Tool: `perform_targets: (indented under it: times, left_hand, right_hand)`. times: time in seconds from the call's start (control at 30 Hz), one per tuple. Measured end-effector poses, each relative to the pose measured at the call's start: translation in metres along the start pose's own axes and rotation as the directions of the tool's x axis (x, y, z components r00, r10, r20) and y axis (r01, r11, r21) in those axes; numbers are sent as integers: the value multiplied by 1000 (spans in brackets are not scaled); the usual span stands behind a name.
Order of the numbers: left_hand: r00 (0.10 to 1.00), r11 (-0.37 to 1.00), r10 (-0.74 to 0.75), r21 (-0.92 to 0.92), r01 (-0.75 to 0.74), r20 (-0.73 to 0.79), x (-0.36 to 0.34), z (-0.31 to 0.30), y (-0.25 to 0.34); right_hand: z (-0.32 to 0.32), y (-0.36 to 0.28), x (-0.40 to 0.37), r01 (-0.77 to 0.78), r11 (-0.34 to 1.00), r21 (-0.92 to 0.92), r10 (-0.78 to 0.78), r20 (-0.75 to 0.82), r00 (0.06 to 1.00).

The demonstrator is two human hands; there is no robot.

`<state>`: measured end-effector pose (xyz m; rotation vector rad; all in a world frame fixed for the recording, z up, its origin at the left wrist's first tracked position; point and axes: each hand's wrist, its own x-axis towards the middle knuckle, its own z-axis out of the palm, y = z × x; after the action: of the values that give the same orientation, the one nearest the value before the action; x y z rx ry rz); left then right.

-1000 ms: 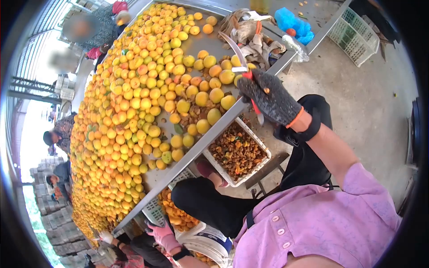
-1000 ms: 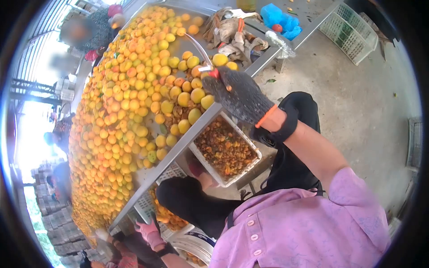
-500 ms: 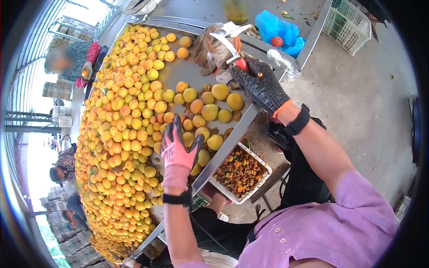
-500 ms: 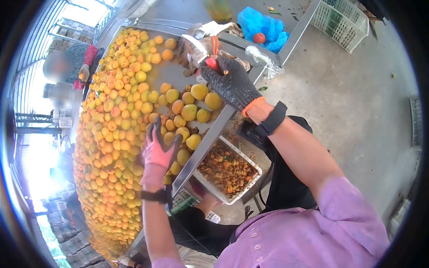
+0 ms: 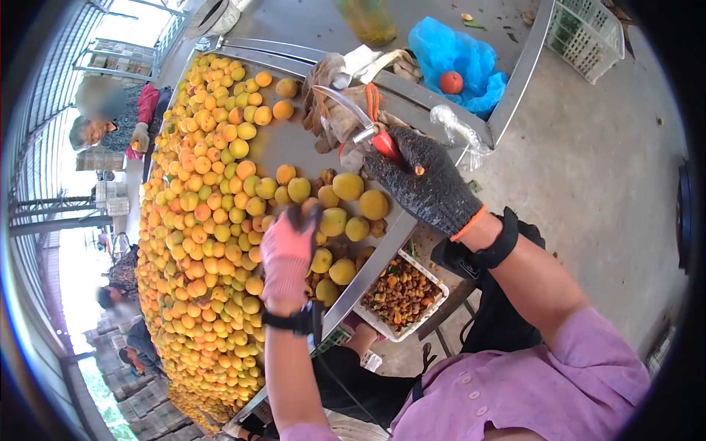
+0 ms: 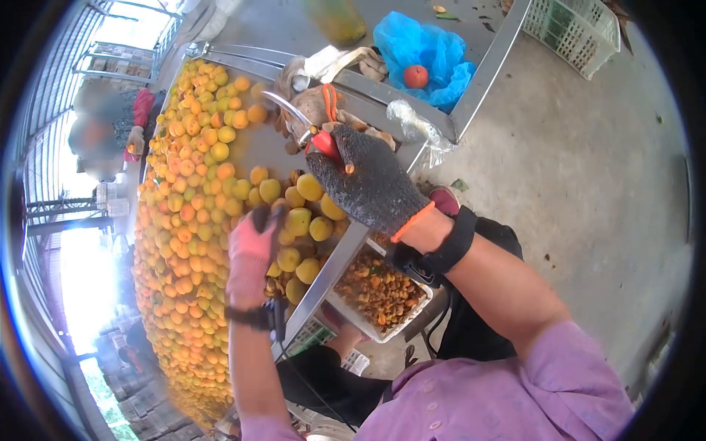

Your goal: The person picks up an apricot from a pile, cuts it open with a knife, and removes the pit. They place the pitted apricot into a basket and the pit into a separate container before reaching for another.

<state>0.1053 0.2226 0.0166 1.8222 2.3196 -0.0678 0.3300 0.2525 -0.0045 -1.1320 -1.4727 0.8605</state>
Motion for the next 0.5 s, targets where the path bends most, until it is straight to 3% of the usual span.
perform_targets:
  times: [0.07,0.1,0.2,0.27,0.33,0.4,0.43,0.47,0.5]
  left_hand:
    - [994,950,-86,308,59,74,26,13,8]
    - [994,949,-80,312,54,74,33,13,8]
    - [971,962,-177,237,136,163,42,8,-2]
    - [992,922,-29,386,-22,126,31,0,-8]
    - [994,933,-61,359,23,94,13,-2,-14]
    - [944,990,97,-68,-124,-316,-10,1,-39]
    - [965,882,-79,-469,-48,-248,-26,-11,-37]
    - [967,616,-226,-787,48,-118,-48,-28,-31]
    - [961,603,-113,-786,-135,-252,-71,-39,-23]
  right_hand:
    - [-3,4,2,35,995,-91,-38,-32,999]
    - [-6,3,2,-3,1000,0,3,-26,1000]
    - [-10,9,2,-68,998,6,68,-30,997]
    - [-12,9,1,-99,995,-6,99,-16,995]
    - [-13,11,1,-117,993,-22,117,-9,993]
    - [-10,14,-3,-14,998,56,17,-42,999]
    - [-10,10,-5,49,999,5,-48,-82,995]
    - [-8,5,-7,52,999,14,-51,-67,996]
    - [-7,-1,-10,48,995,89,-46,-24,999]
